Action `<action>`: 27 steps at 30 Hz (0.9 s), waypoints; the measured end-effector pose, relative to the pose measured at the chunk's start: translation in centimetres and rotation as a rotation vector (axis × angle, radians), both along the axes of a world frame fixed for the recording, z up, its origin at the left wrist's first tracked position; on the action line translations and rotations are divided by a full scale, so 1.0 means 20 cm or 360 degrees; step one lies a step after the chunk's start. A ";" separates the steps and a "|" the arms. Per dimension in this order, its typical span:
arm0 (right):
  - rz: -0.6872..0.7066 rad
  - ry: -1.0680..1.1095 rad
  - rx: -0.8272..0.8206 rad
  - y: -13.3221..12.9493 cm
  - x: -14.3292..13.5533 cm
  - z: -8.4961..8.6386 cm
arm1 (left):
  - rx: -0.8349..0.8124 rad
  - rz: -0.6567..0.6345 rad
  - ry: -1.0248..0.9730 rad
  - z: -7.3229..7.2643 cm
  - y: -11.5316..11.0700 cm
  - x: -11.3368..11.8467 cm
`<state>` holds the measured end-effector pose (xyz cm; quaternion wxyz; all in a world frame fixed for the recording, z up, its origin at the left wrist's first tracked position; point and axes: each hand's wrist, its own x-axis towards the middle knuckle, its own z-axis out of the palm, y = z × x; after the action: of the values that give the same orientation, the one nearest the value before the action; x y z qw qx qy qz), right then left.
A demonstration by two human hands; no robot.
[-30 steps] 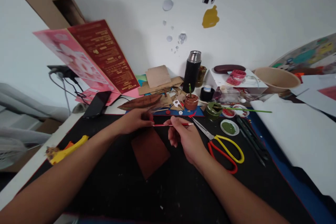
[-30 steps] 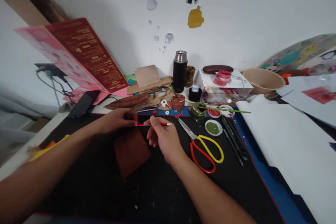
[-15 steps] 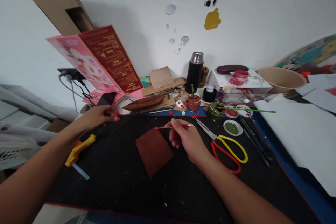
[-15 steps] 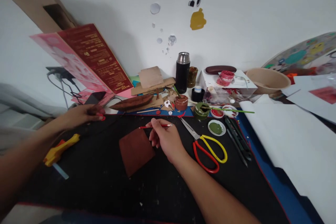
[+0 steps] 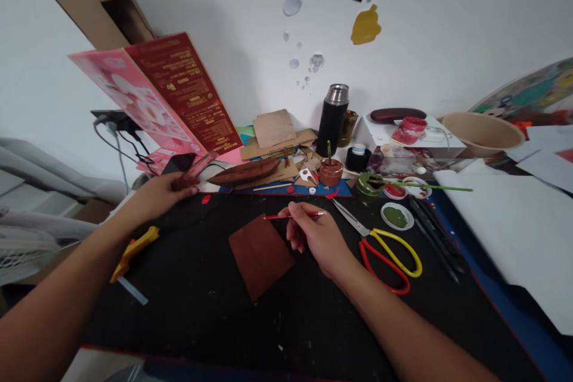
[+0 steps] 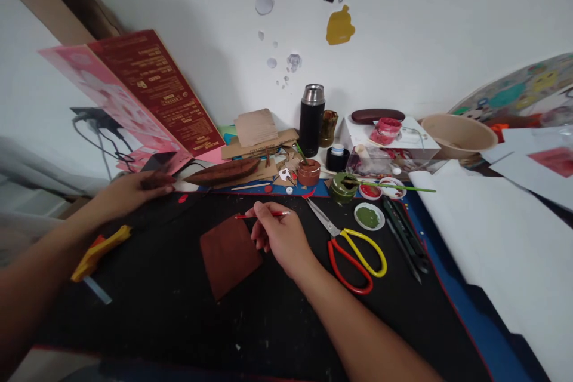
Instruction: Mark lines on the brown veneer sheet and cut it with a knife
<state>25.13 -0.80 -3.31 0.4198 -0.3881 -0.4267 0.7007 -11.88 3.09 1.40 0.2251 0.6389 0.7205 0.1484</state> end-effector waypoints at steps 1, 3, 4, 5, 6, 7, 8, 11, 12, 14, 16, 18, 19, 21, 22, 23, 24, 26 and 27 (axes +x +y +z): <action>0.0001 0.0000 0.0004 0.00 0.00 0.00 | 0.0016 0.0016 -0.0001 0.01 -0.02 0.03; -0.0010 -0.0005 0.0011 0.00 0.00 0.00 | 0.0030 0.0017 -0.0031 0.02 -0.08 0.10; -0.0023 -0.0011 0.0017 0.00 0.00 0.01 | 0.0036 0.0002 -0.0054 0.02 -0.12 0.15; -0.0042 -0.0016 0.0026 0.01 0.00 0.01 | 0.0040 -0.0022 -0.0081 0.01 -0.17 0.20; -0.0064 -0.0020 0.0036 0.01 0.00 0.01 | 0.0035 -0.0062 -0.0110 0.00 -0.22 0.25; -0.0089 -0.0021 0.0045 0.01 0.00 0.02 | 0.0027 -0.0105 -0.0144 -0.01 -0.27 0.30; -0.0114 -0.0021 0.0052 0.01 0.01 0.02 | 0.0012 -0.0149 -0.0178 -0.03 -0.33 0.34; -0.0162 -0.0019 0.0055 0.01 0.01 0.02 | -0.0091 -0.0335 -0.0282 -0.07 -0.50 0.47; -0.0168 -0.0024 0.0053 0.01 0.01 0.02 | -0.0130 -0.0411 -0.0300 -0.09 -0.55 0.51; -0.0169 -0.0040 0.0045 0.01 0.00 0.02 | -0.0117 -0.0696 -0.0255 -0.12 -0.62 0.58; -0.0169 -0.0056 0.0039 0.00 0.00 0.01 | 0.0013 -0.0917 -0.0126 -0.15 -0.65 0.63; -0.0174 -0.0066 0.0038 0.00 0.00 0.01 | 0.0121 -0.1057 0.0007 -0.17 -0.65 0.67; -0.0181 -0.0069 0.0037 0.00 0.00 0.01 | 0.0156 -0.1089 0.0052 -0.18 -0.64 0.68; -0.0190 -0.0070 0.0035 0.00 0.00 0.01 | 0.0204 -0.1103 0.0098 -0.19 -0.63 0.68; -0.0191 -0.0069 0.0035 0.01 0.00 0.00 | 0.0216 -0.1095 0.0111 -0.20 -0.62 0.68; -0.0186 -0.0068 0.0035 0.01 0.00 0.00 | 0.0231 -0.1084 0.0123 -0.20 -0.61 0.68; -0.0180 -0.0068 0.0037 0.01 0.00 0.00 | 0.0246 -0.1078 0.0136 -0.20 -0.61 0.67; -0.0162 -0.0077 0.0036 0.01 0.00 0.00 | 0.0258 -0.1082 0.0169 -0.20 -0.60 0.67; -0.0156 -0.0083 0.0035 0.01 0.00 -0.01 | 0.0261 -0.1092 0.0187 -0.20 -0.60 0.66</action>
<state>25.06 -0.62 -3.41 0.4467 -0.4221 -0.4257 0.6642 1.38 -8.89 -2.61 0.1680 0.8671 0.4613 0.0843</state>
